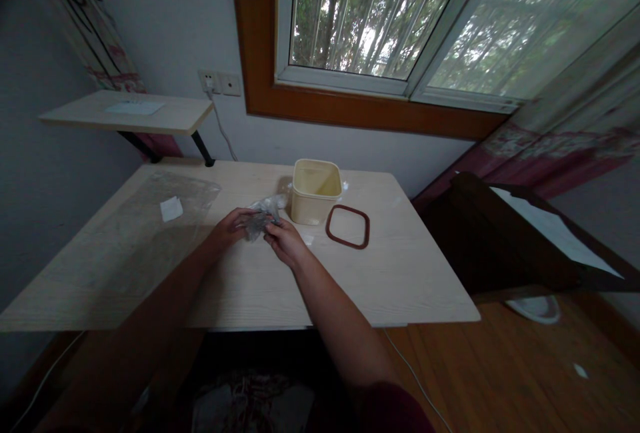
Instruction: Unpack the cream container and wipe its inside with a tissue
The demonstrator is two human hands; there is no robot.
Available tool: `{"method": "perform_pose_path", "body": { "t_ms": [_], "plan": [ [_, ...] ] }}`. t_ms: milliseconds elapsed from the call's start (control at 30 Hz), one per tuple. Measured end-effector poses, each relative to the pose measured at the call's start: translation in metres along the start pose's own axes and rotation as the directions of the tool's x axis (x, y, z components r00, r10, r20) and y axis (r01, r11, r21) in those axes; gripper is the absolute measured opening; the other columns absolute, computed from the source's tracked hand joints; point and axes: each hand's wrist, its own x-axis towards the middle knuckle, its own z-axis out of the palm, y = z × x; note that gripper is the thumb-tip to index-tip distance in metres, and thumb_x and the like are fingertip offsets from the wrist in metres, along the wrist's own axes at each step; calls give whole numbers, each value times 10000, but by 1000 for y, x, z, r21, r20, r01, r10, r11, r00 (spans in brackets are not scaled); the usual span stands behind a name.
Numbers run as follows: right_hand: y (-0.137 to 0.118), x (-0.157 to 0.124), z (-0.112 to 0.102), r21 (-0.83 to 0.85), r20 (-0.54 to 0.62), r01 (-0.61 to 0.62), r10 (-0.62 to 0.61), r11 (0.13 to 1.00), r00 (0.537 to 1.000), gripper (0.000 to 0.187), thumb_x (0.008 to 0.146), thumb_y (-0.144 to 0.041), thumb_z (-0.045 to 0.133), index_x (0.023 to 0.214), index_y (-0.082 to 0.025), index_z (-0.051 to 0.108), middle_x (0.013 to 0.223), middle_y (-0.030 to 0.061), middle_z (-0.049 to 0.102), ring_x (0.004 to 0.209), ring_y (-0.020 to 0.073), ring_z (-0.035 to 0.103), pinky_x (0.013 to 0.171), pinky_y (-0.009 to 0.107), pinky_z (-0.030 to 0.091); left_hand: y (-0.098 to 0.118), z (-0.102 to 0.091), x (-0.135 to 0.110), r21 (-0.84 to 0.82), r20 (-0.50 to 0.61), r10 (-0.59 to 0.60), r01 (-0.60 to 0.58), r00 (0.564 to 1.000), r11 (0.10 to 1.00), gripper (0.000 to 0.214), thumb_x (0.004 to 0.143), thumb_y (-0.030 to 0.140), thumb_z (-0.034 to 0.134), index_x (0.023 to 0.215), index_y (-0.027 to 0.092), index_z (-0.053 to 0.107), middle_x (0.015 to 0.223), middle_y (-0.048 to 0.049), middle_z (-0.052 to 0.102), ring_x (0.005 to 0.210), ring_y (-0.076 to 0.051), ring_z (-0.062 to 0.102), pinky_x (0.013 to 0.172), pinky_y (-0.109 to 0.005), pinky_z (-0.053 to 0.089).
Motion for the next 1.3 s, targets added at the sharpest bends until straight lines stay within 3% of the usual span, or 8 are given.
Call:
{"method": "perform_pose_path", "body": {
  "t_ms": [200,367,500,733,967,1133,1233,1300],
  "plan": [
    [3,3,-6,41,50,1,-3,999,999,363,581,-263,900,881,-224,700,937,31,718,867,179,623,756,294,489,-13,5,4,-19,-13,-110,110,994,994,388,722,350,763,1057,165,695,912,-88,767,747,-199,710,628,-286,540],
    [4,1,-3,-7,67,30,-30,1000,997,307,613,-278,904,832,-214,698,879,13,712,889,172,641,866,315,500,-8,3,4,32,-21,-98,99,995,995,320,711,341,762,976,175,695,917,-61,768,783,-189,713,666,-279,553],
    [6,2,-4,-116,15,75,-73,990,997,289,623,-283,890,814,-200,689,811,3,693,789,149,628,791,296,490,-6,4,3,-25,-53,-135,134,989,991,314,704,387,786,917,177,687,916,-57,759,820,-190,714,735,-300,564],
    [10,7,-8,-396,32,227,-234,890,972,258,654,-283,851,778,-201,639,717,-47,611,668,116,524,688,256,435,-10,6,3,-65,-34,-210,207,977,976,333,736,460,775,837,171,644,793,-16,699,704,-143,654,640,-250,509],
    [11,7,-7,-357,6,264,-281,896,960,440,616,-293,873,946,-229,589,848,-42,627,738,132,583,721,267,494,0,11,1,-275,-18,-261,246,965,929,357,743,407,778,958,178,608,844,-22,691,726,-139,648,648,-248,490],
    [13,11,-8,-379,-11,255,-280,890,960,533,599,-310,885,978,-247,514,872,-40,654,759,147,624,756,294,516,3,11,-1,-204,0,-211,207,977,957,319,709,300,800,938,173,618,905,-27,690,829,-150,652,727,-257,499],
    [15,9,-11,-502,-44,270,-336,821,941,544,629,-323,867,1000,-255,475,825,-57,632,675,133,582,674,276,491,4,7,0,-155,-26,-182,176,983,972,268,703,269,784,883,170,611,864,-8,661,804,-135,633,716,-249,492],
    [14,5,-12,-627,-65,293,-424,722,903,509,687,-341,839,1031,-256,474,759,-73,574,626,130,534,625,269,462,5,4,1,-107,-43,-160,155,986,982,245,708,248,770,880,169,614,849,-2,650,790,-128,622,718,-248,490]
  ]
}}
